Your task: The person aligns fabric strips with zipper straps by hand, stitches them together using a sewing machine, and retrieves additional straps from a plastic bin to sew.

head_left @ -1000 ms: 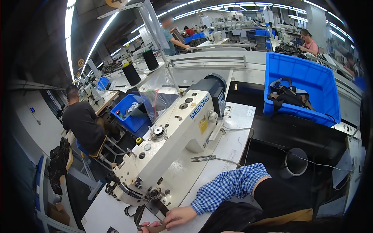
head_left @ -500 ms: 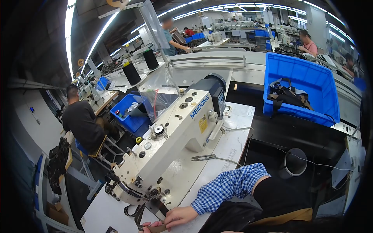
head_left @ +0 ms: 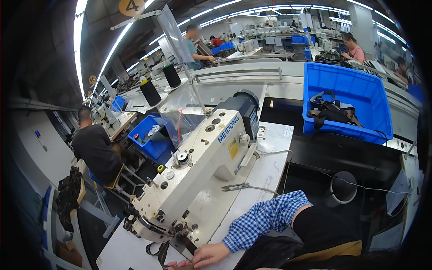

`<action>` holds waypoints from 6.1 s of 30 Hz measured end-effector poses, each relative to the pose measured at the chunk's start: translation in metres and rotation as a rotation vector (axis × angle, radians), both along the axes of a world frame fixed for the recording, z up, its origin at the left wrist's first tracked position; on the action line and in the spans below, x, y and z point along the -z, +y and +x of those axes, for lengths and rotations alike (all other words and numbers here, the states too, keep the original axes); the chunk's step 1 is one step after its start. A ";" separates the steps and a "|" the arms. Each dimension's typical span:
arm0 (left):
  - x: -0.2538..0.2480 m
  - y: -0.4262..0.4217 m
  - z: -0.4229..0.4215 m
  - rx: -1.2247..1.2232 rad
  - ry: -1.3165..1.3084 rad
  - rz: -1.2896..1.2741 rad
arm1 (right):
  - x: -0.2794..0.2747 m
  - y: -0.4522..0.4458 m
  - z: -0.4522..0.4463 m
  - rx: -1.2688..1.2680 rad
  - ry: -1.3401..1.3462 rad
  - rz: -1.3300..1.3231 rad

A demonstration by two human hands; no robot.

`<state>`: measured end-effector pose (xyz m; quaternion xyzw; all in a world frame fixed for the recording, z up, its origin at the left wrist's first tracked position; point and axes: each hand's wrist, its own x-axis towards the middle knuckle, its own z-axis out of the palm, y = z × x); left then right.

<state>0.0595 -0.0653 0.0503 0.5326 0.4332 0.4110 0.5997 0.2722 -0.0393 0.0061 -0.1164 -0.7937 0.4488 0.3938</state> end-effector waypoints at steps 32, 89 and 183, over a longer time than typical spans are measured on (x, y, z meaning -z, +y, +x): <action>0.017 0.003 -0.004 0.054 -0.290 0.015 | -0.003 -0.001 -0.002 -0.027 0.113 0.030; -0.044 0.001 0.023 -0.125 -0.170 0.004 | -0.062 -0.008 0.013 0.267 -0.067 -0.034; 0.029 0.041 0.042 0.222 0.905 0.677 | -0.016 -0.029 0.037 -0.047 -0.380 0.909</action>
